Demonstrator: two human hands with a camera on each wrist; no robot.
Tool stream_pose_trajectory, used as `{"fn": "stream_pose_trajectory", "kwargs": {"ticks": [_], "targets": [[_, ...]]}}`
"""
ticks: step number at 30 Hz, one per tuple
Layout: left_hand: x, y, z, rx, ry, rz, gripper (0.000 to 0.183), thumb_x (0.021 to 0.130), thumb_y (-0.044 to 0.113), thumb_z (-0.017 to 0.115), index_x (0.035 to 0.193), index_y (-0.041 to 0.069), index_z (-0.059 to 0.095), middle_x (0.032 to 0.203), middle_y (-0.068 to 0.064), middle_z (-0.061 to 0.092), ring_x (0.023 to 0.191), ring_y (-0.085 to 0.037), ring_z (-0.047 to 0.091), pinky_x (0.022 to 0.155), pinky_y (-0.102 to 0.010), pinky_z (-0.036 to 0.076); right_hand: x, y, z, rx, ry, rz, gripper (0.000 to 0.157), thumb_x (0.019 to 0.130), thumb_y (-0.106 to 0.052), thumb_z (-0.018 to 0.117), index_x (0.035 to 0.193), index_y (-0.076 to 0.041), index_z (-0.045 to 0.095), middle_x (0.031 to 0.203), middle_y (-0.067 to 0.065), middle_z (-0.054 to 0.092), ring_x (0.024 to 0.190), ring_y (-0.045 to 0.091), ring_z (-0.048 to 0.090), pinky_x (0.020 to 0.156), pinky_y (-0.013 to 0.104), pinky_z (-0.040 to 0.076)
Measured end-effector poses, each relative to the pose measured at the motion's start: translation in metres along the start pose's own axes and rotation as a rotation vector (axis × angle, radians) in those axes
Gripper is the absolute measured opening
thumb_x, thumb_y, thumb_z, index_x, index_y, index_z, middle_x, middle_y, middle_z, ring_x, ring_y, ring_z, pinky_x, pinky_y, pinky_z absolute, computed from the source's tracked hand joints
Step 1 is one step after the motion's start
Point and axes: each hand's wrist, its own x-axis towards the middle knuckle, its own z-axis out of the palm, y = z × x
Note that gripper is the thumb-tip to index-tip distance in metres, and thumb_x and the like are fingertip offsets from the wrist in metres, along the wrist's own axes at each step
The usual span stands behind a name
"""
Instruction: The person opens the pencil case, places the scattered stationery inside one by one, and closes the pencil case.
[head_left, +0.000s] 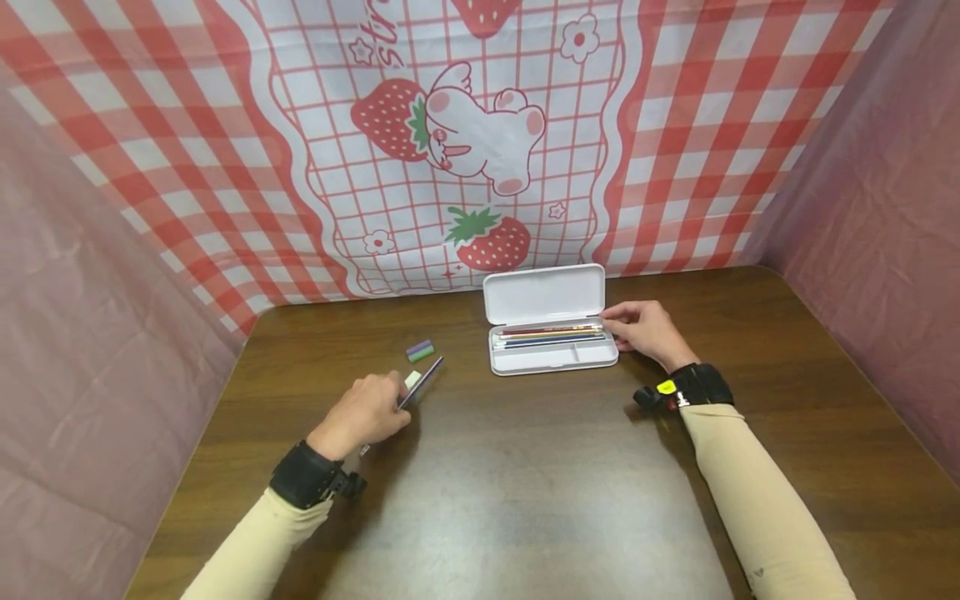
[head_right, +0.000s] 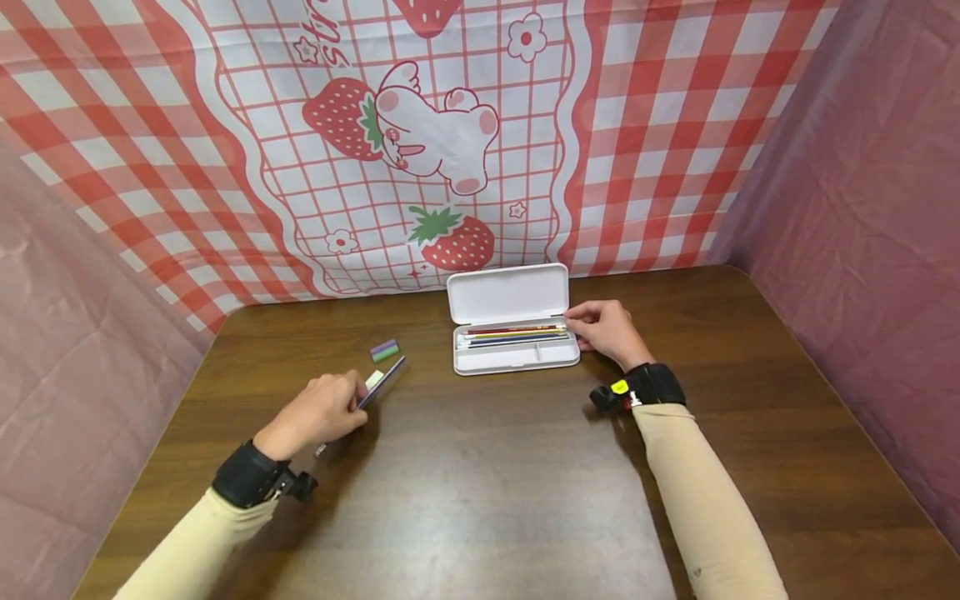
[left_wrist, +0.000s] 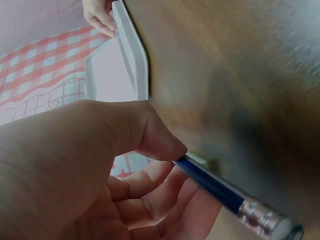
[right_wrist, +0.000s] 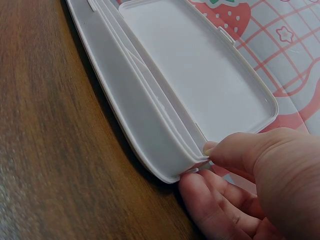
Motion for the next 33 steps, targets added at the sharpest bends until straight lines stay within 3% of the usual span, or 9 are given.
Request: {"fn": "stream_pose_trajectory", "kwargs": {"ticks": [5, 8, 11, 14, 21, 27, 33], "targets": [[0.004, 0.000, -0.009, 0.057, 0.117, 0.049, 0.024, 0.083, 0.017, 0.082, 0.102, 0.010, 0.070, 0.085, -0.002, 0.069, 0.073, -0.018, 0.063, 0.060, -0.045, 0.053, 0.000, -0.001, -0.001, -0.007, 0.000, 0.000, 0.042, 0.110, -0.022, 0.075, 0.142, 0.004, 0.072, 0.125, 0.026, 0.070, 0.082, 0.012, 0.067, 0.072, 0.018, 0.064], [-0.003, 0.018, -0.028, 0.058, 0.172, 0.072, 0.024, 0.082, 0.011, 0.082, 0.101, 0.007, 0.068, 0.084, -0.004, 0.068, 0.072, -0.020, 0.063, 0.061, -0.046, 0.054, -0.001, -0.001, -0.001, -0.010, 0.000, -0.001, 0.042, 0.110, -0.021, 0.075, 0.142, 0.004, 0.072, 0.125, 0.026, 0.069, 0.082, 0.012, 0.067, 0.072, 0.018, 0.064], [-0.011, 0.037, -0.046, 0.051, 0.185, 0.099, 0.023, 0.086, 0.005, 0.080, 0.104, 0.003, 0.065, 0.086, -0.008, 0.067, 0.072, -0.023, 0.063, 0.061, -0.044, 0.055, -0.001, -0.002, -0.001, -0.009, -0.003, -0.001, 0.041, 0.110, -0.021, 0.074, 0.142, 0.004, 0.072, 0.125, 0.026, 0.069, 0.082, 0.012, 0.067, 0.073, 0.018, 0.064], [-0.012, 0.046, -0.052, 0.098, 0.226, 0.133, 0.023, 0.090, 0.005, 0.080, 0.105, 0.003, 0.063, 0.086, -0.010, 0.065, 0.070, -0.025, 0.063, 0.058, -0.043, 0.055, -0.001, -0.002, -0.001, -0.006, -0.004, -0.001, 0.041, 0.110, -0.020, 0.074, 0.142, 0.005, 0.072, 0.124, 0.026, 0.070, 0.082, 0.011, 0.067, 0.073, 0.018, 0.064], [0.001, 0.047, -0.052, 0.156, 0.309, 0.214, 0.029, 0.090, 0.006, 0.083, 0.113, 0.003, 0.066, 0.097, -0.012, 0.070, 0.080, -0.030, 0.073, 0.064, -0.046, 0.061, 0.000, -0.002, -0.001, -0.004, 0.002, -0.006, 0.040, 0.110, -0.019, 0.073, 0.141, 0.005, 0.072, 0.121, 0.025, 0.071, 0.079, 0.009, 0.067, 0.072, 0.019, 0.064], [0.016, 0.039, -0.051, 0.195, 0.340, 0.272, 0.026, 0.091, 0.002, 0.075, 0.115, 0.004, 0.066, 0.100, -0.012, 0.069, 0.087, -0.031, 0.071, 0.068, -0.047, 0.062, 0.001, 0.000, 0.000, -0.006, 0.005, -0.007, 0.039, 0.110, -0.019, 0.074, 0.141, 0.005, 0.073, 0.121, 0.025, 0.071, 0.080, 0.010, 0.067, 0.072, 0.018, 0.064], [0.025, 0.034, -0.050, 0.241, 0.366, 0.346, 0.028, 0.092, 0.001, 0.076, 0.118, 0.006, 0.067, 0.105, -0.012, 0.070, 0.092, -0.032, 0.071, 0.071, -0.047, 0.064, 0.001, 0.000, 0.001, -0.005, 0.007, -0.009, 0.039, 0.110, -0.019, 0.074, 0.141, 0.005, 0.073, 0.120, 0.024, 0.071, 0.079, 0.010, 0.066, 0.072, 0.018, 0.064]]}}
